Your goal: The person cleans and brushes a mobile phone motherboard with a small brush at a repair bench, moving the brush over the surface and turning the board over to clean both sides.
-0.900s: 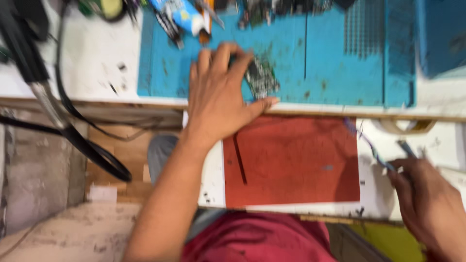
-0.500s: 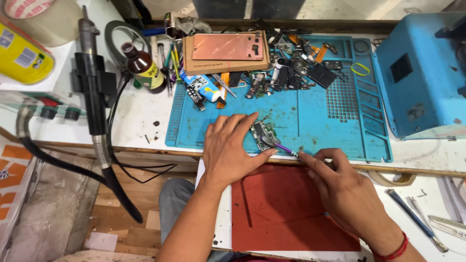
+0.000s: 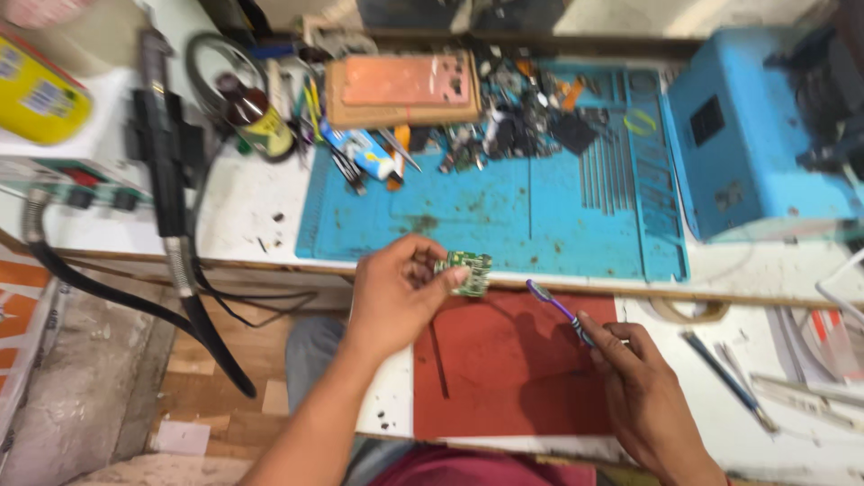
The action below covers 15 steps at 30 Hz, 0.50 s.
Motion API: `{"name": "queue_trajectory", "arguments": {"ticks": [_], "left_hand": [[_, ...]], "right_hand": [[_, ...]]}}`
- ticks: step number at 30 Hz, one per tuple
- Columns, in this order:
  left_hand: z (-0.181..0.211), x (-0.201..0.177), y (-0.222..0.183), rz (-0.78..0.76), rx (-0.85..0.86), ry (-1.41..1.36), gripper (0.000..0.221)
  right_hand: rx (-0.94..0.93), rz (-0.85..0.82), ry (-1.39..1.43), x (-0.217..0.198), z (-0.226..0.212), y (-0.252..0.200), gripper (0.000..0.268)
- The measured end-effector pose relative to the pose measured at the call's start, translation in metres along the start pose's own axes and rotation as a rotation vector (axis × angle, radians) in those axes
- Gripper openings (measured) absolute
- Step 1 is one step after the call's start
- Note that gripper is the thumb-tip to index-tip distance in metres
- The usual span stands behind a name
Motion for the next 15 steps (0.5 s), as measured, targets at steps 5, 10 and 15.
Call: {"name": "queue_trajectory", "arguments": {"ticks": [5,10,15], "left_hand": [[-0.023,0.054,-0.062,0.2,0.386,0.179,0.028],[-0.018,0.033,-0.073,0.202,0.545,0.578,0.046],[-0.035,0.017,-0.072,0.052,0.501,0.535,0.05]], "right_hand": [[-0.025,-0.123,-0.032,-0.001,0.003,-0.032,0.067],[-0.085,-0.145,-0.204,0.015,-0.01,-0.04,0.067],[-0.191,-0.128,-0.167,0.036,-0.031,-0.038,0.065]]}}
Point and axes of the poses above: each hand's wrist, its own y-axis towards the middle knuckle, its own x-axis out of the palm, z = x × y, the point moved 3 cm from there along y, towards the middle knuckle, and after that the axes turned 9 degrees about -x, right-handed, at the moved point
